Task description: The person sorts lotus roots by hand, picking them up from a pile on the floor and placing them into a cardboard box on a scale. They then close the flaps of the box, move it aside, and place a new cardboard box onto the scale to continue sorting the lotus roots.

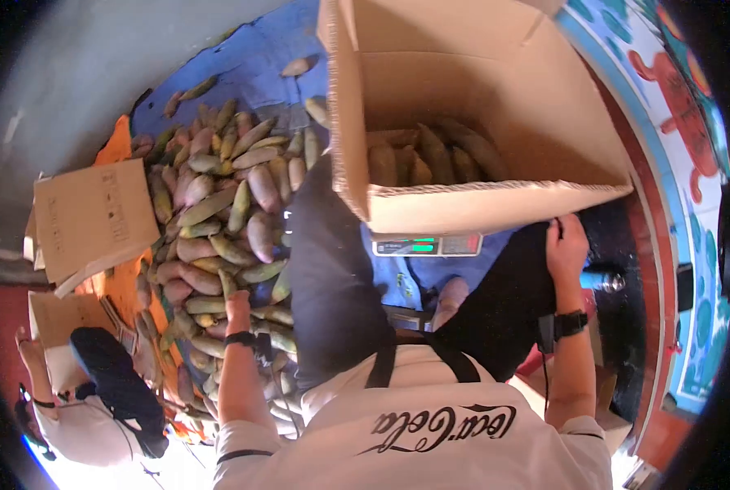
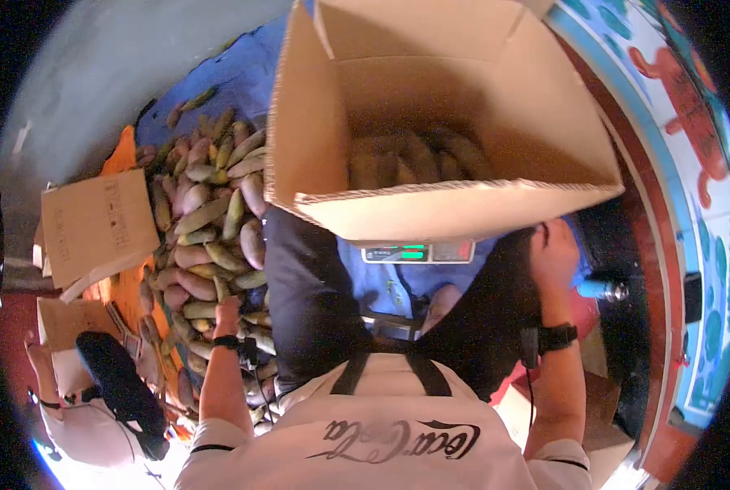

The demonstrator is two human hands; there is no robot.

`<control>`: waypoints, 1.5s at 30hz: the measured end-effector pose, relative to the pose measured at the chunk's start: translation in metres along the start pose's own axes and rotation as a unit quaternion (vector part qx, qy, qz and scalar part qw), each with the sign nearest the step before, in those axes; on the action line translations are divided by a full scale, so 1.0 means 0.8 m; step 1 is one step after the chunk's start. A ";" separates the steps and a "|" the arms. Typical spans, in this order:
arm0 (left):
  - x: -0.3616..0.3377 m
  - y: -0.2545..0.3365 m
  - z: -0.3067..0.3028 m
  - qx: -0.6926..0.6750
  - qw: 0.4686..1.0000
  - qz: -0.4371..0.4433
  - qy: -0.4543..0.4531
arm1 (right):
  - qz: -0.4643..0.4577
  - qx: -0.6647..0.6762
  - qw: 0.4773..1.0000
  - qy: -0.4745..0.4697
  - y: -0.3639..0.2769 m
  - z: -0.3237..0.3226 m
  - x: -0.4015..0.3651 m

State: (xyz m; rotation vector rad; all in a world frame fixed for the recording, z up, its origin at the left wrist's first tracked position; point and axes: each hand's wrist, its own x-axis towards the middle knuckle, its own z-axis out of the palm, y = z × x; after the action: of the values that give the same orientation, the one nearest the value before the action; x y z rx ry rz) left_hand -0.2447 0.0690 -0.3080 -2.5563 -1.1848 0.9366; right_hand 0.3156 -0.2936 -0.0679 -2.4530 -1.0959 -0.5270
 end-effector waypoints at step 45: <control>0.184 0.073 -0.143 -0.273 0.941 -0.182 0.075 | 0.130 -0.033 0.980 -0.145 0.019 -0.017 -0.046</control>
State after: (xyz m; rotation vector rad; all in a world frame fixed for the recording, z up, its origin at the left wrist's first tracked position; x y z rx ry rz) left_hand -0.0670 0.1498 -0.3104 -2.5668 -2.0020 0.3504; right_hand 0.3020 -0.3320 -0.0773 -2.7395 -0.8483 -0.1284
